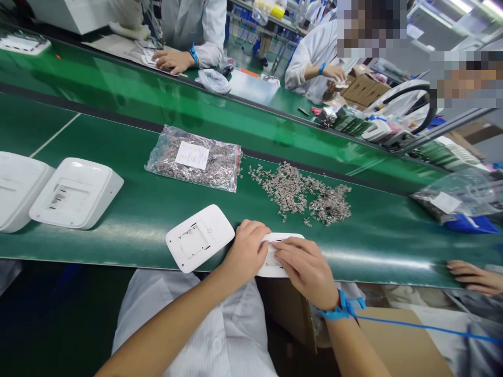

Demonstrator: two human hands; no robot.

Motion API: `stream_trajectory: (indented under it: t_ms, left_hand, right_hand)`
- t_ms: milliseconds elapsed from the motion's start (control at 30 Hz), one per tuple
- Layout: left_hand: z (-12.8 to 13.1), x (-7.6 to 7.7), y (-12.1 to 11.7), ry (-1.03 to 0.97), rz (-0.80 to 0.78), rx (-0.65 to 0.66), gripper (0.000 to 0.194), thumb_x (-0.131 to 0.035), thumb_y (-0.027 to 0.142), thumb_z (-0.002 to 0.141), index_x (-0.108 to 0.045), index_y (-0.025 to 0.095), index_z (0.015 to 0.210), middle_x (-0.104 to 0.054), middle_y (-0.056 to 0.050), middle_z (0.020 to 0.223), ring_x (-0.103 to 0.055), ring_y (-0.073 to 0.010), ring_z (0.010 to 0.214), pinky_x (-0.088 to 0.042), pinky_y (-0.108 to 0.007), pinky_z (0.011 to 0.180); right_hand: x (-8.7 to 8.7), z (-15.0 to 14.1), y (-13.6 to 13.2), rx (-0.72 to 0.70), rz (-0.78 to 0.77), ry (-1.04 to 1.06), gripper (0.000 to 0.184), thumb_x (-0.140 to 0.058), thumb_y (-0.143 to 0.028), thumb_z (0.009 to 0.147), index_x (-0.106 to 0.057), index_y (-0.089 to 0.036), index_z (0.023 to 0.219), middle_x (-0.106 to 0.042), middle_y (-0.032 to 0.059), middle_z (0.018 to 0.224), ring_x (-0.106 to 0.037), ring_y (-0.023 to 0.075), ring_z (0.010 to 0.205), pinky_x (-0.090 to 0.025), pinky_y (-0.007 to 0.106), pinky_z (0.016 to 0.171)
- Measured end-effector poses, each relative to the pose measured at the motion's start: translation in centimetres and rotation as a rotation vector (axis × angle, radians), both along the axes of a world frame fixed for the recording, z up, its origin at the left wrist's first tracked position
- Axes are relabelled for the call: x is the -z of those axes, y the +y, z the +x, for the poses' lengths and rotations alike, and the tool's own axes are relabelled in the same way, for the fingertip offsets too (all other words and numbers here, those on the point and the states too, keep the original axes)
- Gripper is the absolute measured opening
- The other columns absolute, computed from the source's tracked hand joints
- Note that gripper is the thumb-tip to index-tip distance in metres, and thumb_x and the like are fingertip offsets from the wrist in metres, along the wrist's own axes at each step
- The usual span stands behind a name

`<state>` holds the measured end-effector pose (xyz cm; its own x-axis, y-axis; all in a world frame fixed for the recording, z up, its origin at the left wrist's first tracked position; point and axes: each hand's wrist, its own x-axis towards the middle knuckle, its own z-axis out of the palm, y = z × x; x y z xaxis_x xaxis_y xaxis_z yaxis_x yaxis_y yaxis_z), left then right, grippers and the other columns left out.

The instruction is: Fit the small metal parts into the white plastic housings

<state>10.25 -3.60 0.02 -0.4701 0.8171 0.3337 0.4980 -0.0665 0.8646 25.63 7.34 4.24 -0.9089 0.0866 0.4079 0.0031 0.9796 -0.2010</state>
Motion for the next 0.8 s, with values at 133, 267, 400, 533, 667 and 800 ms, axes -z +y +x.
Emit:
stream_trajectory:
  t_ms: [133,267,400,533,667,800]
  left_hand:
    - [0.01,-0.09,0.1,0.007,-0.005,-0.006,0.021,-0.057,0.004,0.085,-0.062,0.017,0.1,-0.064,-0.004,0.104,-0.052,-0.0203,0.101,-0.043,-0.037,0.092]
    - [0.06,-0.08,0.15,0.02,-0.001,-0.016,0.019,-0.057,0.004,0.085,-0.062,0.017,0.099,-0.064,-0.004,0.103,-0.052,-0.0204,0.1,-0.043,-0.037,0.092]
    - [0.07,0.0,0.15,0.03,0.007,-0.024,0.019,-0.057,0.004,0.085,-0.062,0.017,0.098,-0.064,-0.004,0.104,-0.052,-0.0202,0.1,-0.043,-0.037,0.092]
    - [0.14,-0.04,0.13,0.044,0.006,-0.023,0.018,-0.057,0.005,0.085,-0.061,0.016,0.098,-0.064,-0.004,0.103,-0.051,-0.0199,0.099,-0.043,-0.037,0.092]
    - [0.36,-0.14,0.15,0.084,-0.013,-0.028,0.018,-0.056,0.004,0.085,-0.06,0.016,0.098,-0.063,-0.005,0.103,-0.051,-0.0201,0.1,-0.043,-0.037,0.093]
    - [0.65,-0.12,0.1,0.159,-0.044,-0.043,0.017,-0.055,0.005,0.086,-0.059,0.017,0.098,-0.063,-0.005,0.105,-0.051,-0.021,0.101,-0.041,-0.039,0.092]
  right_hand:
    - [0.21,0.06,0.08,-0.027,0.027,0.026,0.024,-0.061,-0.003,0.088,-0.064,-0.016,0.109,-0.067,0.0041,0.118,-0.056,0.0234,0.11,-0.047,0.038,0.089]
    - [0.48,0.2,0.03,-0.028,0.026,0.042,0.027,-0.061,-0.003,0.088,-0.064,-0.016,0.111,-0.067,0.0056,0.118,-0.057,0.0235,0.111,-0.048,0.039,0.089]
    - [0.45,0.18,-0.07,-0.016,0.021,0.039,0.026,-0.061,-0.003,0.089,-0.064,-0.016,0.112,-0.067,0.0055,0.117,-0.057,0.0229,0.11,-0.047,0.038,0.089]
    - [0.23,0.03,-0.11,-0.018,0.045,0.017,0.025,-0.058,-0.005,0.09,-0.064,-0.015,0.112,-0.067,0.0059,0.118,-0.056,0.023,0.111,-0.046,0.039,0.091]
    - [-0.02,-0.24,-0.18,-0.036,0.087,-0.034,0.025,-0.053,-0.006,0.093,-0.064,-0.015,0.114,-0.066,0.007,0.118,-0.056,0.0226,0.112,-0.045,0.039,0.092]
    - [0.17,-0.27,-0.33,-0.03,0.114,-0.023,0.029,-0.051,-0.007,0.093,-0.064,-0.016,0.117,-0.067,0.0072,0.117,-0.058,0.0212,0.112,-0.046,0.038,0.092]
